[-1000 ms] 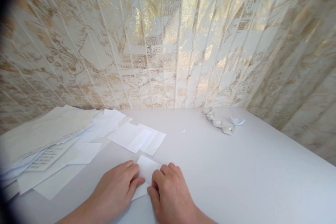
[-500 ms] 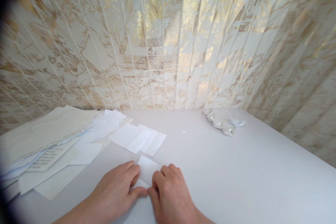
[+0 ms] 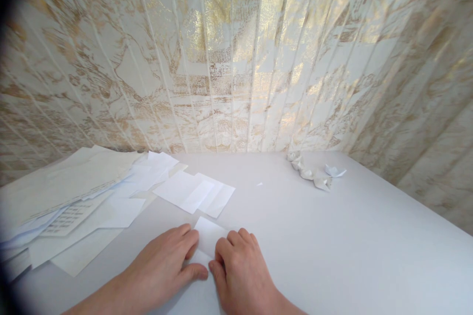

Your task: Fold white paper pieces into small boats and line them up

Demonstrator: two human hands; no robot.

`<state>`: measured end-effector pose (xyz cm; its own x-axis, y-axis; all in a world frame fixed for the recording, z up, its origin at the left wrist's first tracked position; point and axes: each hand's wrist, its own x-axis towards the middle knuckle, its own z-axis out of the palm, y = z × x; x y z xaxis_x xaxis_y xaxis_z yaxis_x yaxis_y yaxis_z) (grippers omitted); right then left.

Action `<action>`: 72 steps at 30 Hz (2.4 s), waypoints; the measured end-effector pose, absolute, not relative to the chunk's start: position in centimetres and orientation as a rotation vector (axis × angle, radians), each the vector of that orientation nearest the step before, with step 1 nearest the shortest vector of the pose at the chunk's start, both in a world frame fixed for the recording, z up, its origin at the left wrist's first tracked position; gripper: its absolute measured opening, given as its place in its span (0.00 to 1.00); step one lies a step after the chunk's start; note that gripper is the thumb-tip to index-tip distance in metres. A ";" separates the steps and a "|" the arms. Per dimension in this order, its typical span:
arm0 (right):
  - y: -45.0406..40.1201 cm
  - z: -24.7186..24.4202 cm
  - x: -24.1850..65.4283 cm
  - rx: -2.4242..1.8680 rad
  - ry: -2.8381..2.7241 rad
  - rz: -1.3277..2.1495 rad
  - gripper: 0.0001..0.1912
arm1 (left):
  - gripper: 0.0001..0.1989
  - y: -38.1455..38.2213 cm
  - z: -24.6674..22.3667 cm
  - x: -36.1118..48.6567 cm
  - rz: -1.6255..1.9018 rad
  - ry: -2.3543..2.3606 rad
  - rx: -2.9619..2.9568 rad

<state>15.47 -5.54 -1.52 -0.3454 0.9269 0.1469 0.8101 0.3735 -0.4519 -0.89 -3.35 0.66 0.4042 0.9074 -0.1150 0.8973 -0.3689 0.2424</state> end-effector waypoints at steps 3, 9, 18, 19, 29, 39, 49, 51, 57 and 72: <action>-5.6 -1.5 15.5 -1.510 -2.255 0.435 0.06 | 0.08 -3.0 1.3 -1.1 0.000 1.514 2.347; -5.8 -1.4 15.8 -1.570 -2.082 0.509 0.09 | 0.06 -2.7 2.2 -2.1 -0.042 1.369 2.226; -5.4 -2.6 16.0 -1.437 -2.023 0.653 0.29 | 0.35 -2.8 0.5 -3.2 0.379 1.353 2.368; -5.4 -2.6 16.0 -1.407 -2.032 0.663 0.29 | 0.42 -2.8 0.2 -3.1 0.445 1.322 2.450; -5.0 -2.5 16.0 -1.169 -2.082 0.510 0.14 | 0.12 -3.5 -0.6 -2.1 1.018 0.986 2.638; -4.7 -0.5 17.9 -0.801 -2.189 -0.221 0.10 | 0.16 -3.6 -0.5 -2.4 1.160 0.863 2.693; -4.8 -0.9 17.4 -0.787 -2.612 -0.116 0.16 | 0.07 -3.4 -3.7 -2.6 0.484 0.859 3.008; -5.0 -1.1 17.6 -0.819 -2.591 0.008 0.12 | 0.03 -3.6 -4.4 -2.8 0.455 0.904 2.941; -5.3 -1.2 17.7 -1.039 -2.448 0.470 0.11 | 0.06 -4.6 -2.9 -2.6 0.531 1.099 2.499; -5.8 -1.5 15.9 -1.310 -2.178 0.606 0.07 | 0.06 -4.4 -1.5 -1.4 0.339 1.335 2.328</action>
<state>15.88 -5.84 -1.51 -0.3952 0.8958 0.2035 0.6620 0.4313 -0.6129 -1.43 -4.35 -1.52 0.5059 0.8626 -0.0034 0.7566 -0.4419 0.4819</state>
